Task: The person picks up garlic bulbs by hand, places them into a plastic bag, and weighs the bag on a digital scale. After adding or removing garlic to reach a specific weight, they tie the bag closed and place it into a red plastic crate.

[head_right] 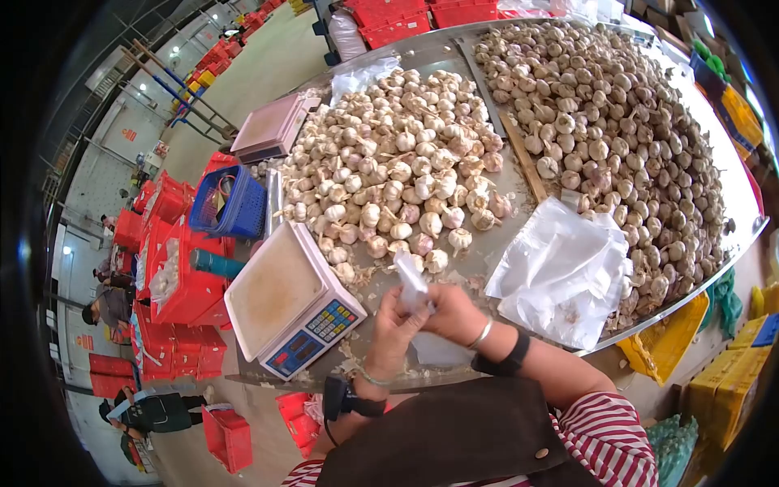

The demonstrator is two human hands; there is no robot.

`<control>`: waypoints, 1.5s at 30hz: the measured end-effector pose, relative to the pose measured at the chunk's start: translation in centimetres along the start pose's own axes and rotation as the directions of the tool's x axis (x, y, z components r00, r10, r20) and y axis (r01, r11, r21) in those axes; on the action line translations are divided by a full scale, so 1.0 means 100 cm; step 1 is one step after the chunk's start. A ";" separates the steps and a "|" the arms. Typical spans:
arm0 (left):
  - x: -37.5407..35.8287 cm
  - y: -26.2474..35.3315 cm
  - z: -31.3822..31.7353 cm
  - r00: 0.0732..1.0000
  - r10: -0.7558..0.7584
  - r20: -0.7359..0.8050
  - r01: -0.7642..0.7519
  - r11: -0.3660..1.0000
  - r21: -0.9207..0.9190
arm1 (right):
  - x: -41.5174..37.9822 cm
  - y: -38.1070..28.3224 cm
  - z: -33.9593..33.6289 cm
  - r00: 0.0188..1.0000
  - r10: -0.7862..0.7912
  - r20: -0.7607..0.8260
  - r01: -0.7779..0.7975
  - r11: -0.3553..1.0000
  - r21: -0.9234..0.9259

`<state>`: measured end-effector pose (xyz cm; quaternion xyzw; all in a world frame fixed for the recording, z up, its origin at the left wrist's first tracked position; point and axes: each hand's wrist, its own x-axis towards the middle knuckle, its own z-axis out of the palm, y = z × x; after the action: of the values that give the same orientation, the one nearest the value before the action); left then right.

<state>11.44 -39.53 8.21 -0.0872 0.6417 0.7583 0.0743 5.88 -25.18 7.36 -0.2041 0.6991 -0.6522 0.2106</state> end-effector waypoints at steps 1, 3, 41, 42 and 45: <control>-0.006 -0.003 -0.001 0.999 -0.032 -0.033 0.026 0.982 -0.185 | 0.003 0.009 0.016 0.996 0.051 0.068 -0.065 0.969 0.239; -0.021 -0.008 -0.011 0.996 -0.061 -0.069 0.031 0.928 -0.372 | 0.001 0.010 0.016 0.946 0.090 0.313 -0.225 0.875 0.428; 0.162 -0.077 -0.082 0.951 0.049 -0.305 0.206 0.638 0.742 | 0.121 0.174 -0.200 0.890 0.435 -0.134 -0.246 0.212 -0.946; 0.187 -0.082 -0.076 0.918 0.072 -0.391 0.272 0.604 0.749 | 0.139 0.189 -0.213 0.925 0.337 -0.176 -0.240 0.157 -0.958; 0.239 -0.100 -0.070 0.877 0.242 -0.414 0.274 0.455 0.847 | 0.172 0.164 -0.225 0.857 0.205 -0.473 -0.495 0.582 -0.645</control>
<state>-9.33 -44.74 -8.00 -0.2263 0.9372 0.2617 -0.0451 -21.12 -15.15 -8.17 -0.0086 0.9554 -0.2751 0.1070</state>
